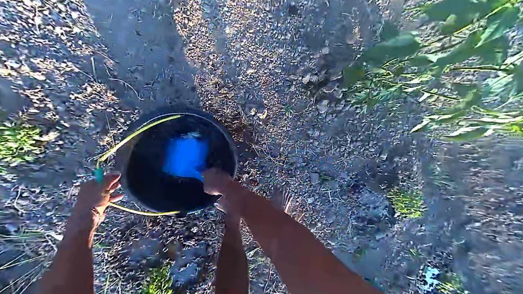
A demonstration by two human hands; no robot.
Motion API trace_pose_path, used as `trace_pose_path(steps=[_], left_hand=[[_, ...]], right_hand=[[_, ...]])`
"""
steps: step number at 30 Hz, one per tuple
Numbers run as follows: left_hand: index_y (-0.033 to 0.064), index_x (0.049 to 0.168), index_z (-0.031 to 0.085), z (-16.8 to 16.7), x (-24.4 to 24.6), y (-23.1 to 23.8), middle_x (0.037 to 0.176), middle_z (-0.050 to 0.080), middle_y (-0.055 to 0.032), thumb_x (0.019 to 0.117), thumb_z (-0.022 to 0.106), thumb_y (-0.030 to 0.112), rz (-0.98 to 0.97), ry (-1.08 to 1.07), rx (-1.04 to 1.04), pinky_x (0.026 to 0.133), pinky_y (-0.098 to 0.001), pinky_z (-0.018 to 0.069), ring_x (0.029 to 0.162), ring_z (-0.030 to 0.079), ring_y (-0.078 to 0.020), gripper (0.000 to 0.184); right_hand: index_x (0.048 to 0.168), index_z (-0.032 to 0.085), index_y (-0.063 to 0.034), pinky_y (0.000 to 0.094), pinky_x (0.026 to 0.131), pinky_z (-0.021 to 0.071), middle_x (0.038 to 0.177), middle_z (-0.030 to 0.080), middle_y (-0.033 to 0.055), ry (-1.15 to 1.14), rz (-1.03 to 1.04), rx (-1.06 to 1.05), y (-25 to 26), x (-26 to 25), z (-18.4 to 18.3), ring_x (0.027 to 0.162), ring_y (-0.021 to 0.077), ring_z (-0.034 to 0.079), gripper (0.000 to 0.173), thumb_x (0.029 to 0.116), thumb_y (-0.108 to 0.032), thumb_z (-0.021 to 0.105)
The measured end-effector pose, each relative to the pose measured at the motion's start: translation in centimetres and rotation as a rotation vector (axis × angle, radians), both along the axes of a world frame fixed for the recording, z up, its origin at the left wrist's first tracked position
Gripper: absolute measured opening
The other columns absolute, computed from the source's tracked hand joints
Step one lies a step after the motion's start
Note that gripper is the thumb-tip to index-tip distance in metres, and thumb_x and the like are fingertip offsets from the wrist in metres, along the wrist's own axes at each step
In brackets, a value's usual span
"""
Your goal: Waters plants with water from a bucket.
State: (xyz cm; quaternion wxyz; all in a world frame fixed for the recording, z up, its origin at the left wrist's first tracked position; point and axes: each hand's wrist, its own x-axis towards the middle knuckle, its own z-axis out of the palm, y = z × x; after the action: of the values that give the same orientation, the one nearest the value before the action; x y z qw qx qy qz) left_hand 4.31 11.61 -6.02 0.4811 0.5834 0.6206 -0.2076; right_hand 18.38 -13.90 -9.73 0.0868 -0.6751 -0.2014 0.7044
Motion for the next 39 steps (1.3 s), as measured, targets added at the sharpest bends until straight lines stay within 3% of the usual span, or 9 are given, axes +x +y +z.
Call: trace_pose_path(steps=[3,6,9,14,18,22,25,30,39], left_hand=[[-0.003,0.133,0.054,-0.8,-0.1,0.1,0.117,0.063,-0.0165,0.1062,0.055,0.025,0.047,-0.009,0.007,0.081,-0.0432,0.0544,0.096,0.064,-0.0203,0.039],[0.0001,0.131,0.053,-1.3,-0.3,-0.2,0.112,0.062,-0.0131,0.1069,0.054,0.027,0.113,-0.053,0.021,0.076,-0.0446,0.0576,0.093,0.065,-0.0195,0.036],[0.002,0.135,0.048,-1.3,0.0,-0.8,0.107,0.056,-0.0104,0.1062,0.055,0.026,0.195,-0.048,0.02,0.074,-0.0434,0.0563,0.088,0.062,-0.0181,0.038],[0.0017,0.14,0.049,-0.3,0.8,-1.4,0.12,0.059,-0.0144,0.1052,0.055,0.027,0.235,0.002,0.038,0.083,-0.0481,0.0512,0.101,0.06,-0.0218,0.044],[0.0019,0.142,0.048,0.2,1.9,-1.8,0.13,0.058,-0.0171,0.1059,0.054,0.031,0.207,0.021,0.041,0.081,-0.0502,0.054,0.105,0.062,-0.0251,0.047],[-0.0001,0.141,0.048,1.5,2.4,-2.8,0.134,0.057,-0.0188,0.1069,0.051,0.028,0.192,0.022,0.017,0.078,-0.0511,0.0558,0.106,0.063,-0.0259,0.044],[-0.0007,0.138,0.05,2.8,2.1,-4.4,0.129,0.06,-0.0187,0.106,0.054,0.025,0.211,0.042,0.034,0.072,-0.0488,0.0575,0.098,0.066,-0.024,0.042],[0.0015,0.143,0.047,3.6,1.9,-6.2,0.14,0.052,-0.0186,0.108,0.049,0.028,0.277,0.055,0.048,0.078,-0.0513,0.0551,0.108,0.061,-0.0266,0.044],[0.0036,0.151,0.04,4.3,2.6,-6.0,0.152,0.045,-0.021,0.1065,0.047,0.029,0.227,0.044,-0.005,0.091,-0.0549,0.0533,0.127,0.056,-0.0324,0.052]], right_hand=[[0.141,0.053,-0.0052,0.0319,0.055,0.0478,0.084,0.059,0.0091,0.246,-0.326,0.022,-1.8,1.2,-2.6,0.061,0.0154,0.055,0.043,0.1,-0.015,0.062],[0.142,0.049,-0.0082,0.0191,0.042,0.0397,0.069,0.049,-0.0018,0.61,-0.697,0.02,-4.8,2.3,-2.9,0.047,0.0041,0.044,0.041,0.1014,-0.011,0.057],[0.146,0.048,-0.0102,0.0175,0.041,0.0379,0.068,0.049,-0.0031,0.766,-0.788,0.092,-8.7,3.3,-0.9,0.045,0.0024,0.043,0.045,0.1014,-0.01,0.054],[0.128,0.057,-0.0114,0.0153,0.038,0.0395,0.061,0.051,-0.0087,0.857,-0.885,0.213,-16.5,4.3,5.9,0.042,-0.0014,0.044,0.034,0.0937,-0.008,0.053],[0.107,0.064,-0.021,0.016,0.035,0.04,0.056,0.053,-0.011,0.915,-1.065,0.343,-24.4,4.8,10.9,0.038,-0.0019,0.046,0.032,0.0843,-0.038,0.077],[0.109,0.068,-0.026,0.0134,0.035,0.0369,0.062,0.057,-0.0094,0.783,-1.45,0.428,-31.6,4.4,13.3,0.04,-0.0033,0.045,0.027,0.0854,-0.034,0.078],[0.108,0.063,-0.0209,0.0127,0.036,0.0401,0.064,0.059,-0.0067,0.579,-1.807,0.42,-34.0,5.9,12.7,0.04,-0.0019,0.048,0.023,0.0869,-0.022,0.073],[0.104,0.045,-0.0146,0.0099,0.036,0.0396,0.062,0.052,-0.0066,0.331,-2.302,0.328,-35.4,12.6,7.6,0.039,-0.0031,0.045,0.019,0.1082,-0.013,0.027],[0.101,0.046,-0.0124,0.0107,0.036,0.0371,0.06,0.047,-0.006,0.08,-2.316,0.137,-40.1,16.9,4.8,0.039,-0.0023,0.041,0.018,0.1102,-0.013,0.03]])
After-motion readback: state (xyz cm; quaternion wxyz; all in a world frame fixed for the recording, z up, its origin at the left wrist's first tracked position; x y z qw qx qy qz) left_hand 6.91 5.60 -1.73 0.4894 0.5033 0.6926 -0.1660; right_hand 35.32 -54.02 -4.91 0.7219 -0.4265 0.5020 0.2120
